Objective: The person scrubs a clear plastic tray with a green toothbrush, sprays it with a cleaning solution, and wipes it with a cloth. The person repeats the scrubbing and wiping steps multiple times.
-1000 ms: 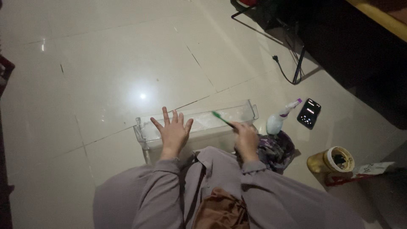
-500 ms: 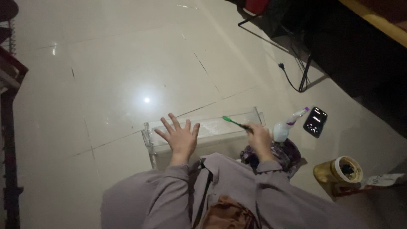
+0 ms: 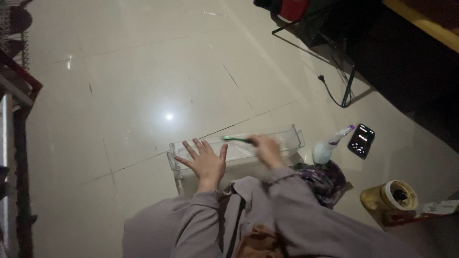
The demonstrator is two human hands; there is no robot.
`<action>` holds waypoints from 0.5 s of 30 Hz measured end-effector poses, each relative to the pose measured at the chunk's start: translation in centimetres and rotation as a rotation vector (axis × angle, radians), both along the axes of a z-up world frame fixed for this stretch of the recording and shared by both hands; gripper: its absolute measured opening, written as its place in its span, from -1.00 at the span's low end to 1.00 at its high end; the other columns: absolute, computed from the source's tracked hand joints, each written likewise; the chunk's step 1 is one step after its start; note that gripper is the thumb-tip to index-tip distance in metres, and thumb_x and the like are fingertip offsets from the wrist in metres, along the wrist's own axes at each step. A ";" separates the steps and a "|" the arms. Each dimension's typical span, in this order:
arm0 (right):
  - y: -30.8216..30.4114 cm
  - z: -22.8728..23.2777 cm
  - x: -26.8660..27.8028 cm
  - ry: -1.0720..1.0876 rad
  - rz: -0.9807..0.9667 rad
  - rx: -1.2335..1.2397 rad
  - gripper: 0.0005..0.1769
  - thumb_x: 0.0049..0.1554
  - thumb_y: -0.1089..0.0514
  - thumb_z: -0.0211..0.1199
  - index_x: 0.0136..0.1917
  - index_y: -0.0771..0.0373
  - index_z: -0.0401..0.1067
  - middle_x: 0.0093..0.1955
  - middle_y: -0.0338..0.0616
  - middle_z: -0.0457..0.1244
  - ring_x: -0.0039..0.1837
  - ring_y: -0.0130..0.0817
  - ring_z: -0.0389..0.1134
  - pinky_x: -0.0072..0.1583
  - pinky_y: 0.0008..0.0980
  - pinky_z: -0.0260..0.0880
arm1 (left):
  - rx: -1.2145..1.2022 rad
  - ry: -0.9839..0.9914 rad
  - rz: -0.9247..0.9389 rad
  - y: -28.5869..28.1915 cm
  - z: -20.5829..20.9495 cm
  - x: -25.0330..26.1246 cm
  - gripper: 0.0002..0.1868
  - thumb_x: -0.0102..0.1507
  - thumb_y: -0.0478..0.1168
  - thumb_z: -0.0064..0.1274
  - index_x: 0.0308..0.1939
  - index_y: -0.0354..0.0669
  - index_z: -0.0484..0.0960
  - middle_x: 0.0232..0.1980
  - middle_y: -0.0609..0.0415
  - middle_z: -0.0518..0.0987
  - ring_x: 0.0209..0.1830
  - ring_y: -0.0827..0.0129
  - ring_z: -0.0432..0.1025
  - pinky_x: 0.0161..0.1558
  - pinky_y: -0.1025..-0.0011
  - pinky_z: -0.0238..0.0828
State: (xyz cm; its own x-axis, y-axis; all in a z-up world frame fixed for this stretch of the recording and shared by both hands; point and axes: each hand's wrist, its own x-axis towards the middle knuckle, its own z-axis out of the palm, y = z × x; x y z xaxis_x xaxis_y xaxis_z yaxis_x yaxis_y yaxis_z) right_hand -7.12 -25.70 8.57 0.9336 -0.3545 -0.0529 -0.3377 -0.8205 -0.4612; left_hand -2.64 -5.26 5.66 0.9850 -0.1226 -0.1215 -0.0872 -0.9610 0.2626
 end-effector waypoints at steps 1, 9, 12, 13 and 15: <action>-2.2 0.2 -1.1 -0.031 -0.041 -0.021 -0.51 0.14 0.30 0.08 0.19 -0.21 0.56 0.05 -0.26 0.42 0.11 -0.21 0.45 0.13 -0.21 0.38 | -0.007 -0.004 0.002 0.0 0.0 0.0 0.00 0.30 0.50 -0.64 0.55 -0.16 0.08 0.67 -0.09 -0.14 0.63 -0.19 -0.57 0.24 -0.61 -0.86; -10.1 0.9 -4.6 -0.004 -0.217 -0.419 -0.61 0.14 0.18 0.20 0.18 -0.20 0.57 0.04 -0.17 0.37 0.14 -0.03 0.36 0.22 0.06 0.23 | 0.091 0.021 0.014 -0.6 0.2 -0.1 0.02 0.28 0.55 -0.66 0.57 -0.07 0.04 0.67 -0.08 -0.18 0.62 -0.22 -0.56 0.23 -0.62 -0.81; -7.1 -1.7 -3.0 -0.016 -0.131 -0.342 -0.61 0.24 0.24 0.10 0.12 -0.23 0.59 -0.04 -0.19 0.38 0.14 -0.12 0.35 0.29 0.12 0.13 | 0.138 0.016 0.012 -0.9 0.3 -0.3 0.03 0.27 0.55 -0.67 0.58 -0.07 0.02 0.66 -0.09 -0.16 0.62 -0.24 -0.55 0.21 -0.63 -0.80; -6.0 -2.2 -2.6 -0.013 -0.146 -0.319 -0.61 0.22 0.23 0.09 0.11 -0.24 0.59 -0.03 -0.20 0.37 0.12 -0.09 0.34 0.29 0.12 0.11 | 0.151 0.020 0.010 -0.9 0.2 -0.3 0.03 0.27 0.55 -0.68 0.59 -0.08 0.01 0.66 -0.09 -0.15 0.62 -0.24 -0.55 0.21 -0.63 -0.81; -4.9 -3.2 -2.6 -0.003 -0.178 -0.272 -0.61 0.19 0.20 0.08 0.09 -0.26 0.58 -0.02 -0.22 0.37 0.09 -0.04 0.31 0.29 0.12 0.07 | 0.141 0.011 0.008 -0.9 -0.1 -0.3 0.01 0.29 0.54 -0.68 0.59 -0.06 0.02 0.66 -0.09 -0.13 0.62 -0.25 -0.55 0.22 -0.63 -0.81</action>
